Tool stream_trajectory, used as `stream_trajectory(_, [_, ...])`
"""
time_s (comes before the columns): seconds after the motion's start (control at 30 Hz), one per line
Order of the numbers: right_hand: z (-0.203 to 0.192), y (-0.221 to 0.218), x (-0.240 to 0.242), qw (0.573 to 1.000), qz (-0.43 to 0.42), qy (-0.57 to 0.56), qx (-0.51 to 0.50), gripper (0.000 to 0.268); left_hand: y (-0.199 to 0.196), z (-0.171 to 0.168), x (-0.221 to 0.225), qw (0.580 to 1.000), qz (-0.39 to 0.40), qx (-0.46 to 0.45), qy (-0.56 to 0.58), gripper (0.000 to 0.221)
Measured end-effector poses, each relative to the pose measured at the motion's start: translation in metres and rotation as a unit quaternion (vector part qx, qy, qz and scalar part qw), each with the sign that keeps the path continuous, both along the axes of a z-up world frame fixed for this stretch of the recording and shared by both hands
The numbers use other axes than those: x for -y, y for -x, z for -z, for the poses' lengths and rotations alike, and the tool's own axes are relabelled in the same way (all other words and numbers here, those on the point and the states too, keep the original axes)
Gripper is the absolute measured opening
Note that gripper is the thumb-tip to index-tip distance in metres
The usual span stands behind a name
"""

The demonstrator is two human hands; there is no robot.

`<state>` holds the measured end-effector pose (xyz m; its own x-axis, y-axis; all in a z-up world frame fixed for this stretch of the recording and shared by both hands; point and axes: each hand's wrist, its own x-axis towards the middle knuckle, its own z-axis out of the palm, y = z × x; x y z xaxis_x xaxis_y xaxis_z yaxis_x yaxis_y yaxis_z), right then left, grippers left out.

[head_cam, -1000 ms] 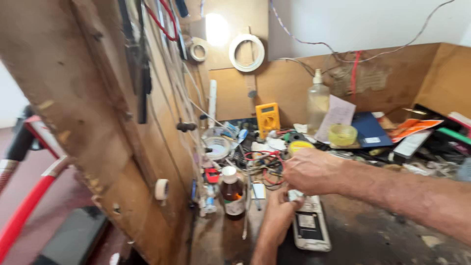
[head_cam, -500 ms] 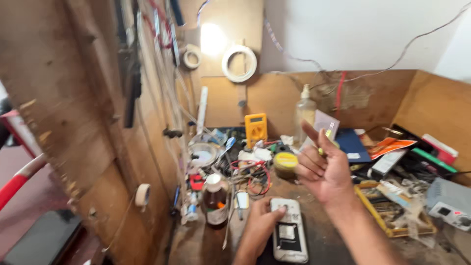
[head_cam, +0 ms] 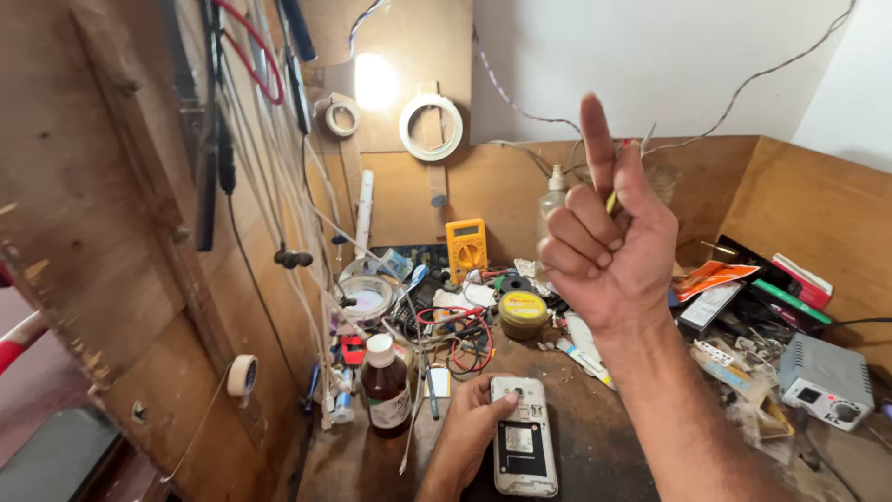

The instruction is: The person disassembles a mobile phone by removing the back cover and battery, then uses a small screwdriver to remove screws from the internal frame.

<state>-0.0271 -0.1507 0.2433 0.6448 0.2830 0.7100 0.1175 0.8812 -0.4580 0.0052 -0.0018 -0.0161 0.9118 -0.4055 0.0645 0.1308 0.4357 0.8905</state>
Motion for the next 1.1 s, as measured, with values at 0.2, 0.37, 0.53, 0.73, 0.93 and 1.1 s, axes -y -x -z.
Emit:
stream_trajectory(0.2, [0.017,-0.003,0.011,0.997,0.030,0.033,-0.060,0.047,-0.002,0.001,0.001,1.000,0.005,-0.004,-0.017,0.022])
stream_trajectory(0.37, [0.026,-0.007,0.018,0.994,0.040,0.068,-0.082,0.059,-0.004,-0.001,0.001,1.000,-0.001,-0.020,-0.023,0.023])
stream_trajectory(0.53, [0.057,-0.021,0.023,0.840,0.264,0.379,-0.284,0.072,0.001,-0.004,-0.001,0.999,-0.003,-0.022,-0.026,0.024])
stream_trajectory(0.73, [0.123,-0.030,0.031,0.634,0.376,0.670,-0.090,0.036,0.002,-0.008,-0.002,0.999,-0.019,-0.012,-0.039,0.022])
stream_trajectory(0.93, [0.126,-0.016,0.027,0.509,0.435,0.742,0.033,0.029,0.001,-0.005,0.000,0.999,-0.013,-0.007,-0.028,0.022])
stream_trajectory(1.1, [0.112,-0.002,0.012,0.464,0.430,0.771,0.064,0.034,0.002,-0.005,-0.001,0.999,-0.022,-0.004,-0.036,0.022])
